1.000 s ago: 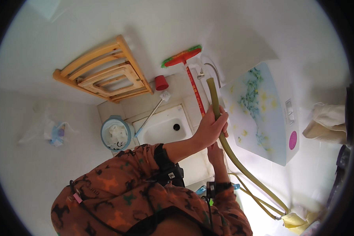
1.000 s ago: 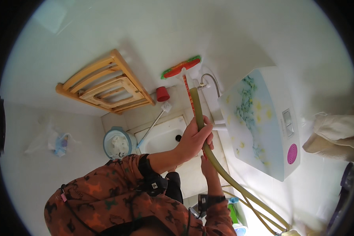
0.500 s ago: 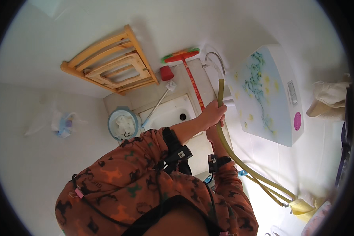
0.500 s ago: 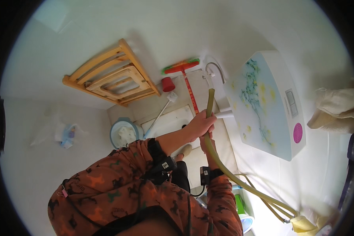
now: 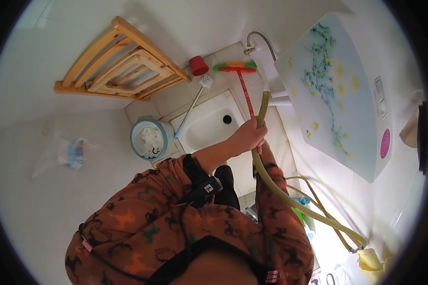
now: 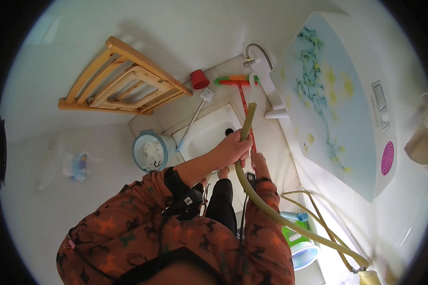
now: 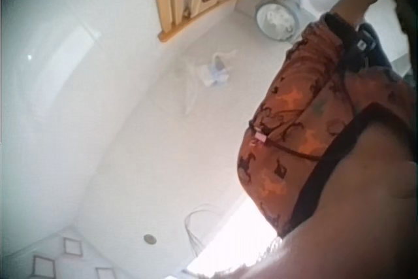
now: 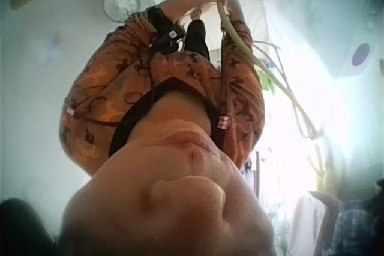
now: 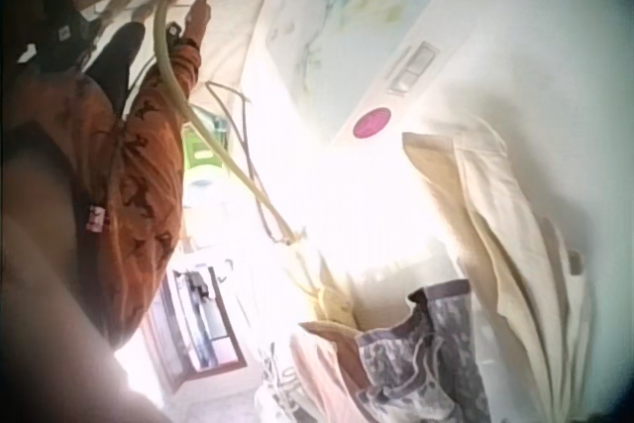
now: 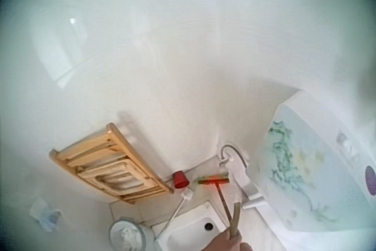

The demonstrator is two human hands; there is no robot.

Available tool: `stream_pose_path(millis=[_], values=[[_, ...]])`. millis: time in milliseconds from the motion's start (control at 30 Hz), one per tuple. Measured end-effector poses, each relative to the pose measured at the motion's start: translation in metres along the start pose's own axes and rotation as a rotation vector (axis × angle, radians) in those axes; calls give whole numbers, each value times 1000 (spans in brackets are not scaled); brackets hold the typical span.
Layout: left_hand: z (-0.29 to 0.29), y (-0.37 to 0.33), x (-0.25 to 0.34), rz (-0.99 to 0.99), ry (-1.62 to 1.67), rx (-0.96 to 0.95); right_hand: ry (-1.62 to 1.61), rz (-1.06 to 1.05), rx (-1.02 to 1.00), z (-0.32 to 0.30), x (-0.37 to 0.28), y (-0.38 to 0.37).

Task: The person cleans a bathroom floor and squat toilet using a broom and a water hose. They move a bucket, sweep the floor, and repeatedly rinse the floor and toilet with water from the hose.

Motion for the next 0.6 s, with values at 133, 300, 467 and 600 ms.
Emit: stream_pose_path(millis=[133,300,467,600], values=[[6,12,-5,-34,-22,-45,-79,75,-95,40,69,80],[19,20,-24,-109,1,14,113,176,-88,31,78,132],[17,-7,-35,-113,40,73,132,-17,-20,-15,20,23],[13,-6,-39,-210,39,82,-109,366,-133,22,24,33]])
Point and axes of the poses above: each hand's wrist, its own y-axis away from the middle knuckle, its own z-axis out of the palm, x = y × z, the point moved 2 cm from there along -y, towards the middle knuckle, and after that the axes turned 7 degrees about x, right-handed, at the moved point
